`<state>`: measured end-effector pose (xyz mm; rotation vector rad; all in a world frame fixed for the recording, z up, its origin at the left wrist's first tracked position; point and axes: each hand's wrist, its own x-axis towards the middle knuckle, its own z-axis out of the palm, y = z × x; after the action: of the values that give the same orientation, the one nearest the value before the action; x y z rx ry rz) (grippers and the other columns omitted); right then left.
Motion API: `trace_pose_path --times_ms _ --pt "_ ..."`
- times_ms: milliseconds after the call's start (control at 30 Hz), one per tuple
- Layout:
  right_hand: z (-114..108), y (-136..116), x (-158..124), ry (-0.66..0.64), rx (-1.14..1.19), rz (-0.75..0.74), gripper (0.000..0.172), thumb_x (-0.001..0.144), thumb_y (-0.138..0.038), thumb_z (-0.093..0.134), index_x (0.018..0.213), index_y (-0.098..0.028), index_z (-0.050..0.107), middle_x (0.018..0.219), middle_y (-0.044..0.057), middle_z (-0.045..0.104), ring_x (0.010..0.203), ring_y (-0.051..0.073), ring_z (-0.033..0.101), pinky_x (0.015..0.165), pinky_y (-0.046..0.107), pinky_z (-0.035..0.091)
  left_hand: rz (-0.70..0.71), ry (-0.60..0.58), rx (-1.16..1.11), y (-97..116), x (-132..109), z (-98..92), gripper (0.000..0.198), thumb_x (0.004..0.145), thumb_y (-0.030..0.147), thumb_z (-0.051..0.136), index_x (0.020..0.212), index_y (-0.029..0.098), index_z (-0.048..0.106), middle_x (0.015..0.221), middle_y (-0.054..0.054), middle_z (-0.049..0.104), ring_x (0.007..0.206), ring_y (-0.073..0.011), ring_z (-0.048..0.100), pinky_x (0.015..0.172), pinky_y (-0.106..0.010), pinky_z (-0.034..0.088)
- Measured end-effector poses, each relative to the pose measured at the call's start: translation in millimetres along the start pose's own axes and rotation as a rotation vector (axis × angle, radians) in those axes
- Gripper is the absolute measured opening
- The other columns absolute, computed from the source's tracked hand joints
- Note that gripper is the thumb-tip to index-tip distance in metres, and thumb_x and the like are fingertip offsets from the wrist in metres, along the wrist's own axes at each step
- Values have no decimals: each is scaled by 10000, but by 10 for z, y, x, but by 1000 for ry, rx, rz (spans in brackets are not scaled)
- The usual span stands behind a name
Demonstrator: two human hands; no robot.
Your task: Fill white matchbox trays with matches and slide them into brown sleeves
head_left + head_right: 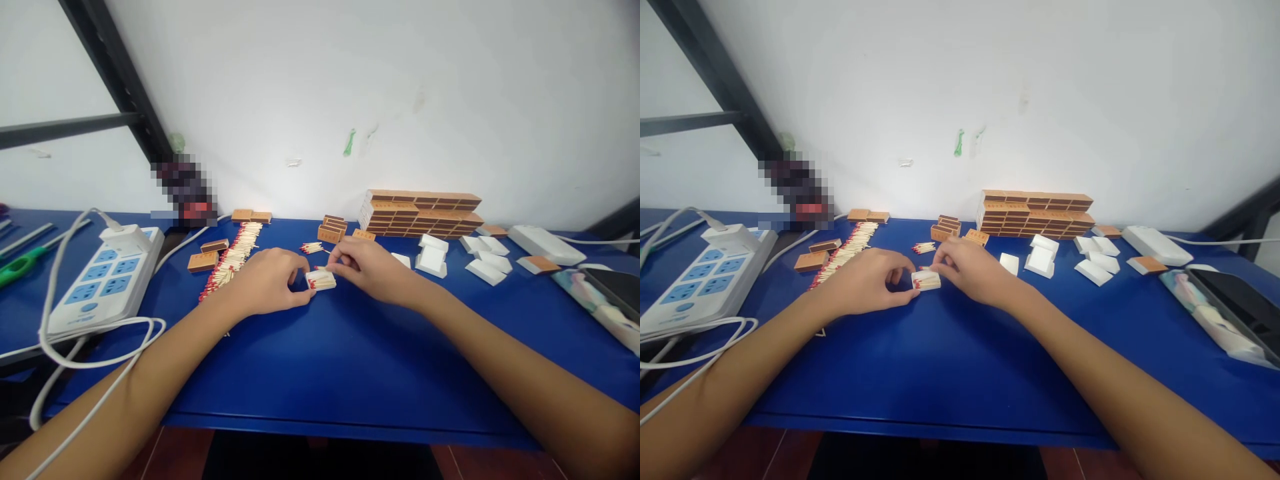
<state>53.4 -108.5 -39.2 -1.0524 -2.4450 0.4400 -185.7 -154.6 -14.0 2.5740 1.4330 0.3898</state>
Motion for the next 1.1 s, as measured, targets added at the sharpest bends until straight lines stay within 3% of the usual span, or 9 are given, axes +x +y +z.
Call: trace_pose_path --times_ms 100,300,433,567,700,833,933,1033,1100 --pt "23 -44 -21 -56 0 -23 135 1006 -286 631 905 -208 675 864 24 591 758 167 528 691 300 386 8 2 -9 -9 -4 5 200 825 398 717 877 206 737 732 6 679 621 -157 553 588 -304 334" --pt "2 146 13 106 -37 34 202 998 -380 642 890 -210 656 781 11 573 721 172 515 671 309 377 11 -2 1 -9 2 8 192 828 392 719 890 214 756 753 0 688 639 -162 566 590 -306 335" --pt "-69 113 -35 22 53 56 273 977 -441 663 826 -216 635 715 -13 532 666 155 487 623 301 362 -8 -13 0 13 6 -8 195 826 392 721 890 212 762 732 2 680 635 -165 566 588 -307 340" --pt "-71 -10 -95 -88 125 -10 210 975 -412 664 879 -226 674 708 -25 513 665 149 486 618 291 369 -11 -17 -5 22 1 -13 201 830 403 719 873 209 748 738 -2 690 633 -167 572 583 -306 330" --pt "-11 -55 -99 -105 140 11 197 1004 -363 614 892 -224 698 696 -21 523 669 152 485 622 296 368 -14 -30 2 29 0 -13 210 837 411 713 870 205 737 763 -7 695 639 -166 568 581 -308 324" --pt "20 -17 -62 -55 143 14 189 983 -354 649 850 -229 698 661 -29 486 658 155 478 622 297 370 -12 -29 -9 40 5 -18 205 838 399 707 902 208 745 761 -1 689 649 -165 569 584 -308 334" --pt "31 81 -9 70 76 22 148 965 -344 675 876 -228 695 686 -23 498 662 160 495 632 304 383 -16 -27 -11 40 4 -16 188 833 382 711 898 211 753 747 0 689 639 -164 571 585 -307 335" --pt "52 207 57 180 -81 70 91 961 -304 673 949 -214 676 830 21 601 752 186 561 684 325 413 -12 -22 -14 28 0 -5 194 835 393 717 883 208 753 736 -2 688 627 -162 570 584 -304 339" --pt "73 273 97 168 -183 93 70 969 -272 657 947 -206 658 944 61 643 831 211 597 708 336 421 -3 -18 -12 19 -1 2 190 831 388 718 885 210 756 746 -2 692 632 -163 574 588 -305 345"
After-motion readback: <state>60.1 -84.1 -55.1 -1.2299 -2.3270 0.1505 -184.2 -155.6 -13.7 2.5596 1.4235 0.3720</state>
